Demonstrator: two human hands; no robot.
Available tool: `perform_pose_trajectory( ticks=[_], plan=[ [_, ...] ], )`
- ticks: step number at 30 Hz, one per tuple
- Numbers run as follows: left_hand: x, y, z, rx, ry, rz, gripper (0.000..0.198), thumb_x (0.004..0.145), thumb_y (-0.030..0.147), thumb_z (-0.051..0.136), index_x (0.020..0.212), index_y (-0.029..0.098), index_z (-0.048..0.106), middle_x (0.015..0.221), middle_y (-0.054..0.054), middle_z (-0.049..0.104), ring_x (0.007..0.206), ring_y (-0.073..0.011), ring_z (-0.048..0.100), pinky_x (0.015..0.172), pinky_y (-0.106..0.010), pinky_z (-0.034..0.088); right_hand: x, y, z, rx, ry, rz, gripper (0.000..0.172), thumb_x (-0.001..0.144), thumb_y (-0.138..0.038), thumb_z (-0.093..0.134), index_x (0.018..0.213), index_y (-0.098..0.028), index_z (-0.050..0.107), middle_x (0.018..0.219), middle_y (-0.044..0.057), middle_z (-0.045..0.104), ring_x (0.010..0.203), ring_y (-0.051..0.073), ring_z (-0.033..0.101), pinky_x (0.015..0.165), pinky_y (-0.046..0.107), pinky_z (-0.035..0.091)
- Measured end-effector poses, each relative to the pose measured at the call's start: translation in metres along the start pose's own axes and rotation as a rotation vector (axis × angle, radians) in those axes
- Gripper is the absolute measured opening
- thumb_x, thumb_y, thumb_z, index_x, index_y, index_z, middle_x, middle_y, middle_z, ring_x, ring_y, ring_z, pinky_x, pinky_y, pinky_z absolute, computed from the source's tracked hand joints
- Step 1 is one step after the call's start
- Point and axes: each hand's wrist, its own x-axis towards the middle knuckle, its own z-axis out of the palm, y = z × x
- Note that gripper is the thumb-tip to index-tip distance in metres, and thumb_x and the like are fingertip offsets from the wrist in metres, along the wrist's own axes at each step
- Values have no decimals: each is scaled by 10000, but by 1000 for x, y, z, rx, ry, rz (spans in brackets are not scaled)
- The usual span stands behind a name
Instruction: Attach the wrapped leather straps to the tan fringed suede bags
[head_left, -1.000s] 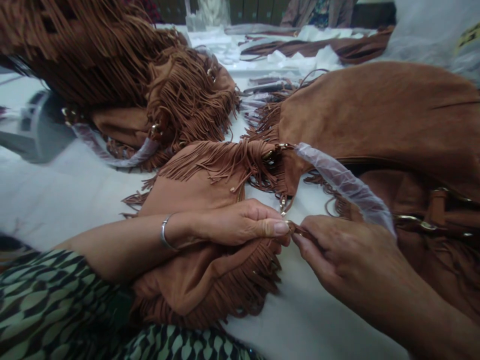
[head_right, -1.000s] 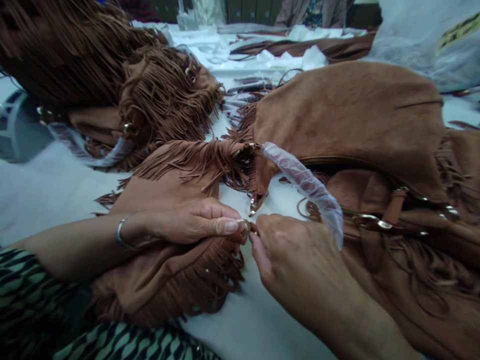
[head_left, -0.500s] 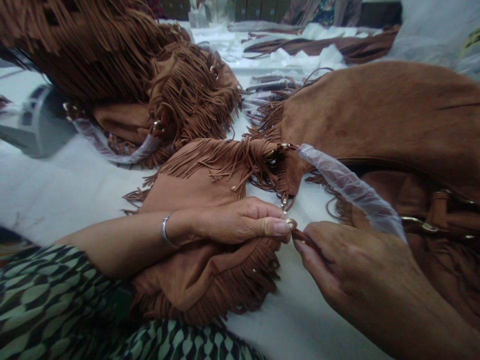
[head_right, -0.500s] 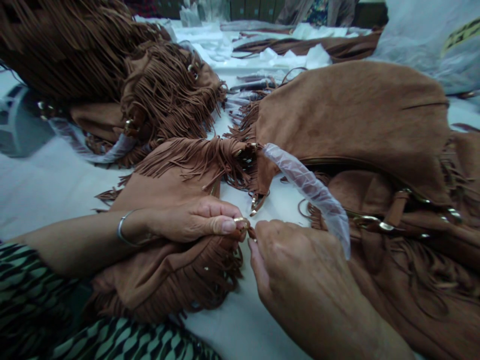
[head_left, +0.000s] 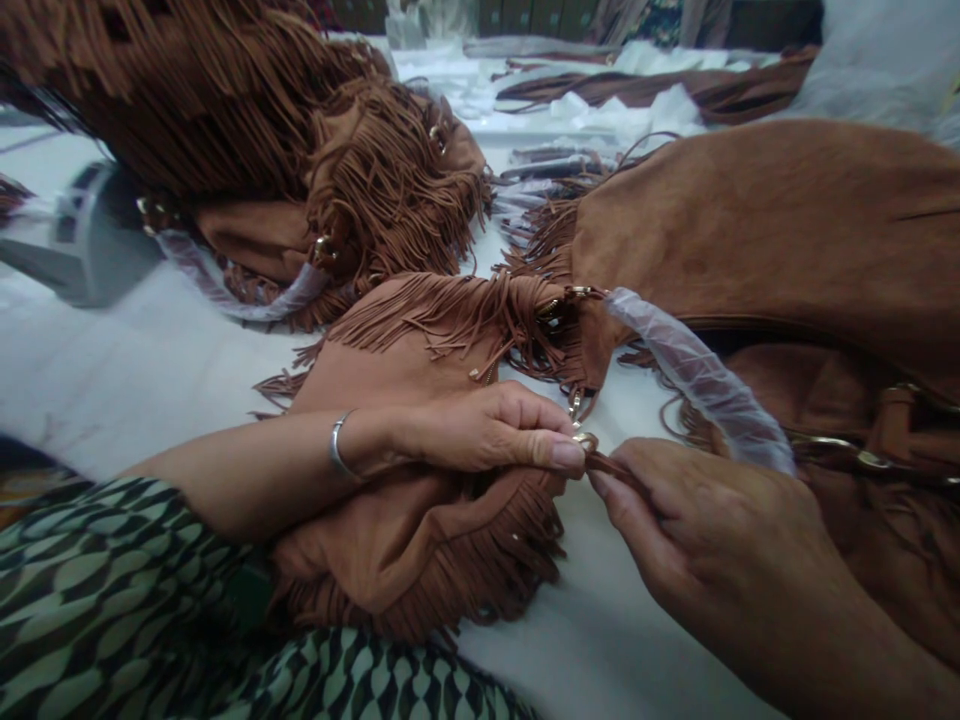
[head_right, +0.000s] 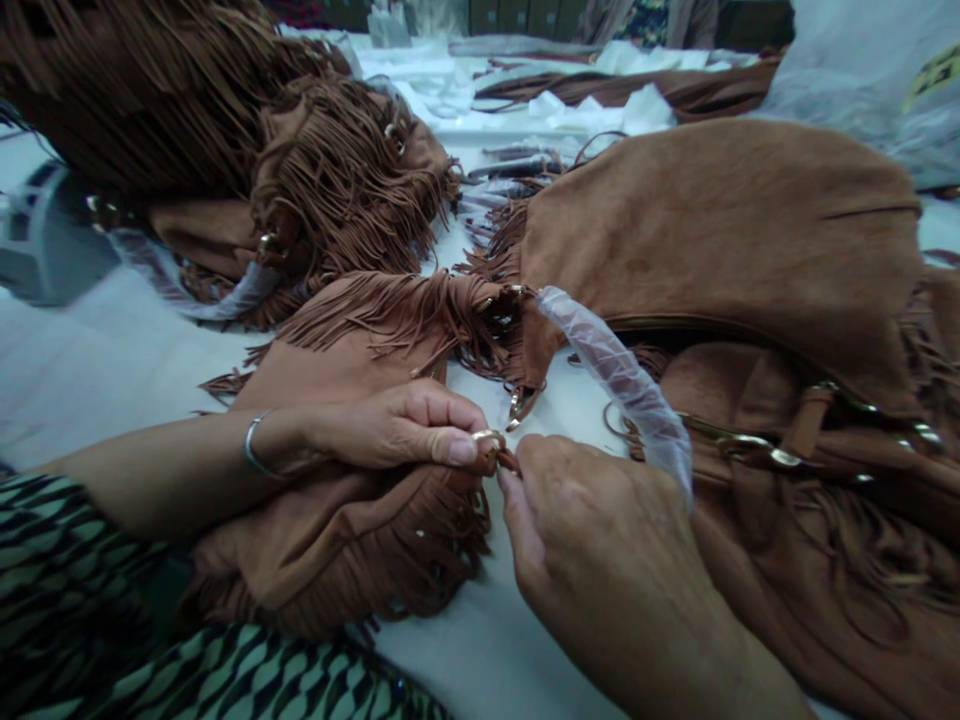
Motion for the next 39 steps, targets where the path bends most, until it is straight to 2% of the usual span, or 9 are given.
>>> perform_pose_trajectory(
  ticks=[3,7,15,19,22,26,29,33,39],
  plan=[
    [1,-2,-3,-151,-17,-59,336,797,453,634,786,118,628,711,5,558,680,-83,491,676,-191,401,2,0,1,36,6,-4,248,878,-286,432,666,-204,532,584,19,568,511,175,539,539,307,291],
    [1,-5,-7,-192,-28,-83,354,784,475,646,810,122,665,729,-19,614,688,-93,533,683,-203,424,4,-1,2,71,29,17,247,879,-269,446,656,-195,522,577,22,564,499,168,531,530,303,302],
    [4,-11,-5,-180,-58,-9,395,794,503,622,836,119,702,756,-28,658,743,-99,577,761,-204,444,7,1,-3,197,98,27,229,895,-261,463,730,-166,591,623,31,587,551,164,547,550,291,364],
    [8,-9,-6,-147,-103,4,443,833,533,553,831,116,700,822,-47,675,811,-119,590,833,-223,441,13,14,-10,434,-120,66,225,893,-288,499,731,-182,613,630,-5,609,560,131,565,522,241,383],
    [4,5,0,2,-74,-22,405,903,461,465,832,121,672,863,-38,659,833,-119,581,836,-220,433,18,22,-15,577,-250,131,284,898,-324,480,684,-182,602,586,-16,574,543,123,543,491,221,383],
    [-13,36,23,408,49,-6,319,922,407,427,921,133,590,863,-16,586,812,-120,537,737,-207,425,17,22,-27,602,-240,148,316,880,-361,506,636,-176,581,554,-11,539,513,120,504,453,219,357],
    [-21,48,39,616,120,-9,258,928,358,408,858,141,527,786,4,510,721,-104,483,668,-204,395,10,19,-37,637,-247,119,337,878,-378,514,614,-177,571,540,-12,506,498,115,478,444,224,334],
    [-17,39,37,496,-37,-21,353,951,378,338,704,150,448,675,27,425,633,-84,417,610,-192,369,3,20,-38,775,-365,142,343,866,-437,530,672,-169,624,596,11,553,553,135,496,481,246,333],
    [-6,11,17,194,-320,-9,379,911,459,445,708,146,512,698,22,480,663,-89,440,675,-199,391,6,26,-15,1190,-411,198,277,736,-415,678,653,-151,657,605,6,537,588,117,442,552,247,316]
  ],
)
